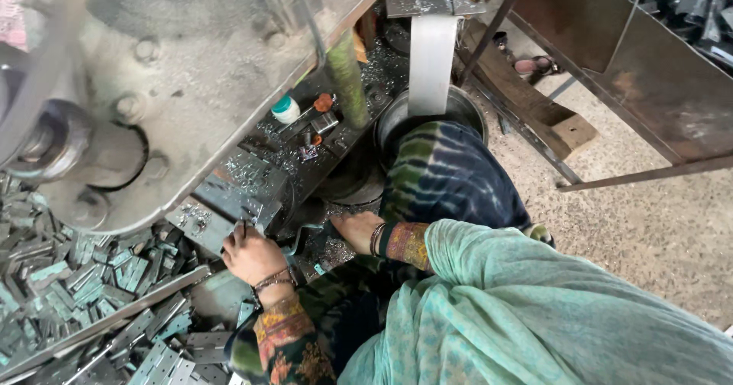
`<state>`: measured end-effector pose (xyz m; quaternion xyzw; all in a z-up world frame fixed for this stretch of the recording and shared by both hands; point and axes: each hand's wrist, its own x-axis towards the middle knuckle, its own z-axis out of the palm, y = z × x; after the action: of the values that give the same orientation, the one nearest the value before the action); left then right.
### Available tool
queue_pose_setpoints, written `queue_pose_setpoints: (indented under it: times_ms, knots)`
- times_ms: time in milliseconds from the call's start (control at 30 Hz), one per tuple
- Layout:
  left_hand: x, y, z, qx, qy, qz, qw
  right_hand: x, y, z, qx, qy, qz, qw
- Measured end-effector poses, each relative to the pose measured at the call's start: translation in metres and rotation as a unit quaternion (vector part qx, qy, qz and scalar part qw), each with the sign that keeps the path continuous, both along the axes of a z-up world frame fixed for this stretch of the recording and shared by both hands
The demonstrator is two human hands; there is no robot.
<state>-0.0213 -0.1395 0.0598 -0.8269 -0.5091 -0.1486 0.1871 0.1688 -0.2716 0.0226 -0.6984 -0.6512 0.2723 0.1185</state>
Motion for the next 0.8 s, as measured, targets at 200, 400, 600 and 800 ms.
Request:
queue_pose_setpoints:
  times_ms: [200,400,600,800]
  knots:
    - [0.015,0.032,-0.005,0.017,-0.006,0.03,0.999,0.001,0.0,-0.004,-0.013,-0.015,0.005,1.0]
    - [0.009,-0.015,-0.003,-0.038,-0.037,-0.001,0.999,0.01,-0.006,-0.011,0.206,0.014,0.019,0.978]
    - [0.023,0.009,-0.013,-0.019,-0.033,0.029,0.999,0.017,-0.004,-0.006,0.006,-0.035,0.037,0.999]
    - [0.032,0.022,-0.008,-0.027,-0.044,0.014,0.999,0.016,-0.005,0.007,0.009,-0.05,0.037,0.998]
